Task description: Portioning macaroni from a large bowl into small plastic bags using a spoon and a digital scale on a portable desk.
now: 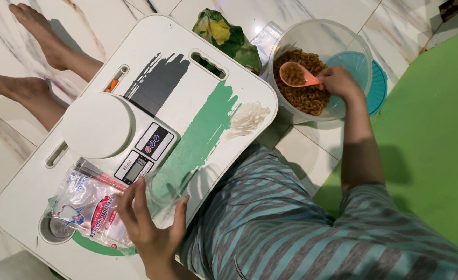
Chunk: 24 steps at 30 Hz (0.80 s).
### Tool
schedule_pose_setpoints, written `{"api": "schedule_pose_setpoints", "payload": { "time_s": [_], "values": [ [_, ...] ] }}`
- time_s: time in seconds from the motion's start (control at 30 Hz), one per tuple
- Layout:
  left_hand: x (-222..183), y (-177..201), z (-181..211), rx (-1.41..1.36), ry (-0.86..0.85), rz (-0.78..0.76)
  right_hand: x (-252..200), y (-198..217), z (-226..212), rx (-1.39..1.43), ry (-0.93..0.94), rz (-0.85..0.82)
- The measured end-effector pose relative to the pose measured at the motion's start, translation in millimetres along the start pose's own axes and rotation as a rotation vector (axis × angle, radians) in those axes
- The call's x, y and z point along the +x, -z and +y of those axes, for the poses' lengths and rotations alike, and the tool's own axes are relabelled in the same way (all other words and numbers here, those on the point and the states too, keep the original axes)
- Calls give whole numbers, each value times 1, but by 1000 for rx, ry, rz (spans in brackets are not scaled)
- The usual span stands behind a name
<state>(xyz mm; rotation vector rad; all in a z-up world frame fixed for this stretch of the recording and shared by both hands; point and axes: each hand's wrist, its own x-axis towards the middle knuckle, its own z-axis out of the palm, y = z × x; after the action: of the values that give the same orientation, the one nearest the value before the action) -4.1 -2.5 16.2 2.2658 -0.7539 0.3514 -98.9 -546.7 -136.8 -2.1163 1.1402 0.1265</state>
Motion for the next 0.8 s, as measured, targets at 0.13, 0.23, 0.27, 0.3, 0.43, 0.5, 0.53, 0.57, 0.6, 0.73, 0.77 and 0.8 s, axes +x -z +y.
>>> {"api": "schedule_pose_setpoints", "payload": {
  "time_s": [0.13,0.23,0.27,0.3,0.43,0.5,0.53,0.57,0.6,0.73,0.77,0.8],
  "values": [
    [4,-3,-4,-13,18,-26,-24,21,-32,-164,2,85],
    [10,-7,-7,19,18,-19,-51,35,-67,-278,166,109],
    [12,-8,-10,35,9,-19,-61,39,-81,-321,290,123],
    [16,-10,-11,48,33,-4,-75,41,-106,-331,316,108],
    [29,-11,-15,47,26,-9,-120,38,-193,-360,543,-18],
    [33,-11,-17,64,34,1,-130,26,-225,-390,700,-59],
    [33,-13,-18,63,33,-1,-133,18,-238,-438,806,-49],
    [35,-15,-19,57,27,-8,-138,11,-249,-484,904,-35],
    [34,-15,-19,66,44,2,-143,0,-263,-487,922,-49],
    [37,-22,-22,23,22,17,-176,-31,-315,-579,1099,-74],
    [37,-23,-23,22,32,8,-186,-37,-326,-645,1154,-76],
    [36,-23,-23,26,40,11,-192,-40,-330,-645,1161,-82]
  ]
}}
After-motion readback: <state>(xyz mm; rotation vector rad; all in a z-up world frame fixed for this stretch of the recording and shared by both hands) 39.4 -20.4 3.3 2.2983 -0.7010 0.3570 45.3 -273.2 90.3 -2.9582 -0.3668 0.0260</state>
